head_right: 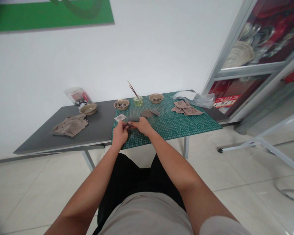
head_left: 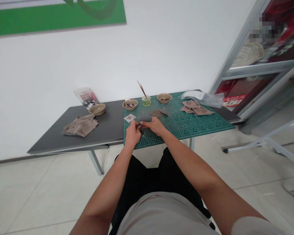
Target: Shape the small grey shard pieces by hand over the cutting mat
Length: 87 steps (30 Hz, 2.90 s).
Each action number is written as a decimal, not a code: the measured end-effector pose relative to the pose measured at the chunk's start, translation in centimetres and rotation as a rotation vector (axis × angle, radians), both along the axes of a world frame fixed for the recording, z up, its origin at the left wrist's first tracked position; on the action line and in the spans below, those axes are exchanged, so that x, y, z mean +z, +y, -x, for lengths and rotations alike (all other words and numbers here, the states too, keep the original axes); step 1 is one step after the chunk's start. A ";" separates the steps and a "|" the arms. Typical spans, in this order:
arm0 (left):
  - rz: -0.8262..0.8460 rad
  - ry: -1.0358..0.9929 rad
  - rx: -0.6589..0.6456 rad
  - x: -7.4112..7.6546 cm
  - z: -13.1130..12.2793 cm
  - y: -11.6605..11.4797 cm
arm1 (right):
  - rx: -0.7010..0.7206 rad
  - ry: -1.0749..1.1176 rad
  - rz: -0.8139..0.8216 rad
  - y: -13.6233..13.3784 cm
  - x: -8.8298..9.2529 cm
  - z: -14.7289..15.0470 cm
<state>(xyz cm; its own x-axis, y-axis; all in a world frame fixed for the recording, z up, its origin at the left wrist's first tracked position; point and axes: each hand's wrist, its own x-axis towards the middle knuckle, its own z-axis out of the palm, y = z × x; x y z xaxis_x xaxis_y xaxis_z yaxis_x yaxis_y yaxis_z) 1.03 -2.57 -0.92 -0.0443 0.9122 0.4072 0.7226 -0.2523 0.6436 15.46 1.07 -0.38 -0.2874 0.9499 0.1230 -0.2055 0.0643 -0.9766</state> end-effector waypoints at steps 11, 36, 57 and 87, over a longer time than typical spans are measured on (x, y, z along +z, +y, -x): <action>0.032 0.012 -0.048 0.1 -0.4 -0.3 | -0.094 -0.001 -0.002 -0.1 0.0 0.2; 0.013 -0.022 0.042 0.0 -0.4 -0.3 | 0.066 0.093 0.038 -0.5 0.3 -0.8; 0.112 0.123 0.006 0.3 -0.7 -0.8 | -0.042 0.063 0.015 -0.5 0.2 -0.3; 0.109 0.083 0.001 0.5 -0.4 -0.7 | 0.069 0.051 0.019 0.1 0.0 -0.9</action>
